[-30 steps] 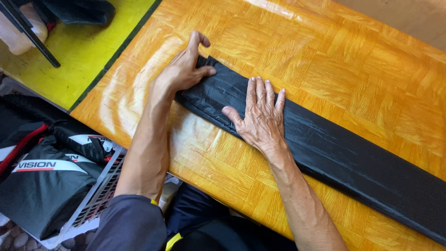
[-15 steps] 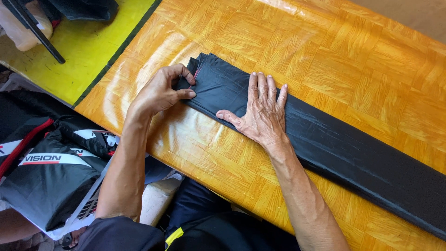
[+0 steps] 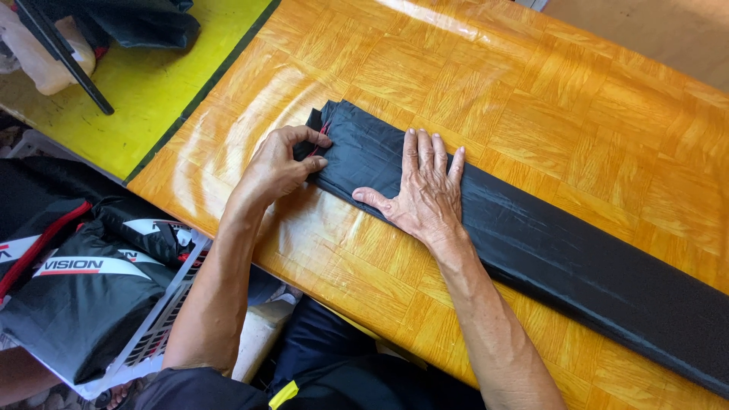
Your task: The person folds a large black fabric item on a wooden table, smoothing it out and folding it into a compact rectangular shape. They then place the folded item into a black drawstring bag labeled 'VISION' and pull the red drawstrings to close it.
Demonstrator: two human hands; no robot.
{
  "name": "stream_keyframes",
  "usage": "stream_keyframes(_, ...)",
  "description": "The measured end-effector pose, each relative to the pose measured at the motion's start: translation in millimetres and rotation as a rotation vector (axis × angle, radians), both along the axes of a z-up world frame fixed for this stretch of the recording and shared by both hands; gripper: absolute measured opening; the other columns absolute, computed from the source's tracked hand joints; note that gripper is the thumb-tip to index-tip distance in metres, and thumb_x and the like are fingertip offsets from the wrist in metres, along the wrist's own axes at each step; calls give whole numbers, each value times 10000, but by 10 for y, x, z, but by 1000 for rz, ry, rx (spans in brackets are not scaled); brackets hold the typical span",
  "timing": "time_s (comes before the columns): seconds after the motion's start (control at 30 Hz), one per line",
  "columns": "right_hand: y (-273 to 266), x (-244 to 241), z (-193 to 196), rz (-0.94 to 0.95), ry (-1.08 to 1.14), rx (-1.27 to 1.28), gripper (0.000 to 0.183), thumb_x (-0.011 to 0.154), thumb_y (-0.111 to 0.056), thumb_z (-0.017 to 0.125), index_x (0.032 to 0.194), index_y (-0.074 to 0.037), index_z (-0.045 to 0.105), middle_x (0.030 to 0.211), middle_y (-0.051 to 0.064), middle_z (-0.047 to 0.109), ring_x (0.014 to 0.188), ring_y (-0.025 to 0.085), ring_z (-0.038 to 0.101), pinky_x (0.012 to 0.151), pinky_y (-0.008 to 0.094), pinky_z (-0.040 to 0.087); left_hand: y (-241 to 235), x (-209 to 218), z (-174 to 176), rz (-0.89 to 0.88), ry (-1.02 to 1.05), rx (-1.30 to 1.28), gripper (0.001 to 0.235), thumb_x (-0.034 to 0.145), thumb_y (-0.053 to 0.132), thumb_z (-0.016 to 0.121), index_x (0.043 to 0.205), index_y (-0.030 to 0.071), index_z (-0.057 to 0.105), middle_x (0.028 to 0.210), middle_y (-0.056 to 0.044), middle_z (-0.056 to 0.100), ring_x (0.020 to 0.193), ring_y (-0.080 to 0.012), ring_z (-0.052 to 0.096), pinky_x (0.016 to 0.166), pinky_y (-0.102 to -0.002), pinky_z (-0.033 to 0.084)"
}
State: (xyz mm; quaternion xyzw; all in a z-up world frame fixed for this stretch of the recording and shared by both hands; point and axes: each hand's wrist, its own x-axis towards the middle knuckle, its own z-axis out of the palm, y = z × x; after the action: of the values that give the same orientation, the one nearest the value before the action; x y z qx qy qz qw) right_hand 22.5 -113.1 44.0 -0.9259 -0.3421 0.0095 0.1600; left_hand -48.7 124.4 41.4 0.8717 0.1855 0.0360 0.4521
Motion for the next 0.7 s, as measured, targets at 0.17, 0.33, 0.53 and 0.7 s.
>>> stream_keyframes(0.17, -3, 0, 8, 3, -9, 1, 1221, 786, -851, 600, 1588, -4, 238, 1588, 242, 307, 1514, 415, 224, 1176, 743, 74, 2, -31, 55, -32, 4, 106, 387, 840, 293, 789, 1224, 293, 743, 1238, -214, 663, 1233, -479, 574, 1050, -546, 439)
stream_keyframes(0.33, -5, 5, -8, 5, 7, 7, 1235, 778, -863, 593, 1590, -3, 236, 1591, 241, 308, 1515, 416, 225, 1172, 748, 71, -204, -127, 172, 132, 20, 122, 636, 768, 215, 887, 1340, 210, 606, 1051, -237, 711, 1060, -462, 679, 896, -512, 541)
stream_keyframes(0.53, -4, 19, -63, 8, -41, 32, 1234, 768, -862, 607, 1584, -1, 265, 1580, 246, 339, 1505, 425, 258, 1164, 752, 107, -370, -174, -365, 484, -479, -592, 949, 783, 59, 912, 1489, -64, 289, 840, -130, 657, 711, -163, 693, 605, -295, 654)
stream_keyframes(0.7, -4, 29, -77, 3, -47, 33, 1237, 777, -871, 591, 1587, 1, 254, 1586, 241, 321, 1509, 424, 240, 1166, 751, 91, -292, -130, -535, 466, -469, -720, 429, 803, -25, 831, 1174, -52, 619, 838, -127, 704, 685, -196, 753, 626, -329, 682)
